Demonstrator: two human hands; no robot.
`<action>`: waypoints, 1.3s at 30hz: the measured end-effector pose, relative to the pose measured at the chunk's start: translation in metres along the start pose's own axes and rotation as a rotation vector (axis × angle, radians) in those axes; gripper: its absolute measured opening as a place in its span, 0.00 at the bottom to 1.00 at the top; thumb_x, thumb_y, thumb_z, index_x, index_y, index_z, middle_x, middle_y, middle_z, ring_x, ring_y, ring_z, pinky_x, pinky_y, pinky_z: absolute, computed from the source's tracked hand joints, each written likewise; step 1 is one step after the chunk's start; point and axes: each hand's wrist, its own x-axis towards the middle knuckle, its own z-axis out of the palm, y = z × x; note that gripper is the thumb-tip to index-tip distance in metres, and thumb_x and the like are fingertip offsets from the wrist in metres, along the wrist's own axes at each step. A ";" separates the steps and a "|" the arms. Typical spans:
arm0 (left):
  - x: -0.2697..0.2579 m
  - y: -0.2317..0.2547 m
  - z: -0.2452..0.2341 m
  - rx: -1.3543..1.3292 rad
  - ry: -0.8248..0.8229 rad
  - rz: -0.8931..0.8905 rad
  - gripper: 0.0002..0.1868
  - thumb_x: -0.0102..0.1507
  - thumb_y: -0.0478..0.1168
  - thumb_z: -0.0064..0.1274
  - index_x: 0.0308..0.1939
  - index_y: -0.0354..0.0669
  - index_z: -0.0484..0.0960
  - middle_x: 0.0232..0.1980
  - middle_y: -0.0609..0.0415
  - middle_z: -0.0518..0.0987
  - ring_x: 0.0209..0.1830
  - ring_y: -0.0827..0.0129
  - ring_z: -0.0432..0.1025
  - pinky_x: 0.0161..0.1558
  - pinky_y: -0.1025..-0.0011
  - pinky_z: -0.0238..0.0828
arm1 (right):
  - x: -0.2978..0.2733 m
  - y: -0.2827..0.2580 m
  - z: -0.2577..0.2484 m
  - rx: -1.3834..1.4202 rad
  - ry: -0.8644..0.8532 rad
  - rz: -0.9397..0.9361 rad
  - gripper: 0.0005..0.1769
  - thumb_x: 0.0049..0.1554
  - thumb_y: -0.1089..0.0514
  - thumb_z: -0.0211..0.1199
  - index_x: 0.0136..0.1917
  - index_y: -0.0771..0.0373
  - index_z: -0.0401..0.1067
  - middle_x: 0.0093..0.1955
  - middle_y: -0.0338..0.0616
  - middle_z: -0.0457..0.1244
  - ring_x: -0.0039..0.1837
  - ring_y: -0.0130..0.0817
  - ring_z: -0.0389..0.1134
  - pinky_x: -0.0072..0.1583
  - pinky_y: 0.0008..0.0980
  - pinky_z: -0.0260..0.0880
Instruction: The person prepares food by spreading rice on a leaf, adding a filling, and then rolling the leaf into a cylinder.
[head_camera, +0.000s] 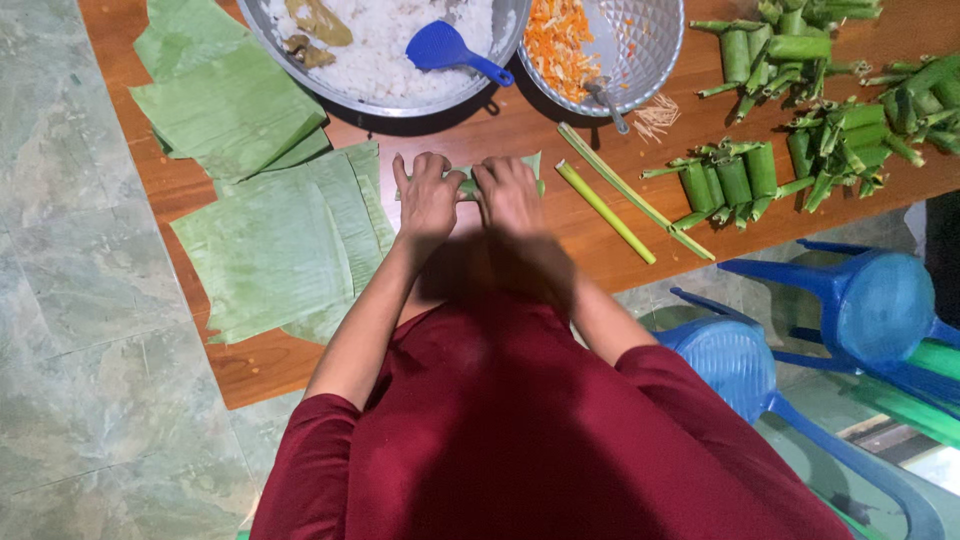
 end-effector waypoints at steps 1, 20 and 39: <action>0.005 -0.003 0.001 0.042 0.020 0.005 0.11 0.59 0.37 0.60 0.45 0.46 0.83 0.52 0.50 0.74 0.62 0.53 0.65 0.68 0.28 0.42 | -0.011 -0.006 0.011 -0.003 0.002 -0.003 0.20 0.58 0.59 0.63 0.63 0.65 0.74 0.62 0.53 0.66 0.66 0.53 0.65 0.66 0.51 0.64; -0.070 0.025 -0.008 -0.322 0.332 -0.227 0.16 0.62 0.38 0.61 0.53 0.38 0.83 0.51 0.45 0.78 0.53 0.52 0.72 0.56 0.60 0.70 | 0.065 0.023 0.026 -0.250 -0.028 -0.142 0.23 0.60 0.57 0.64 0.66 0.69 0.68 0.56 0.55 0.62 0.62 0.53 0.61 0.65 0.54 0.58; -0.023 0.138 -0.049 -1.482 -0.257 -0.649 0.14 0.65 0.48 0.56 0.46 0.42 0.85 0.29 0.58 0.75 0.19 0.71 0.64 0.20 0.74 0.60 | -0.060 -0.003 -0.098 1.245 -0.565 0.173 0.29 0.62 0.58 0.63 0.71 0.71 0.59 0.52 0.44 0.65 0.52 0.34 0.68 0.54 0.35 0.73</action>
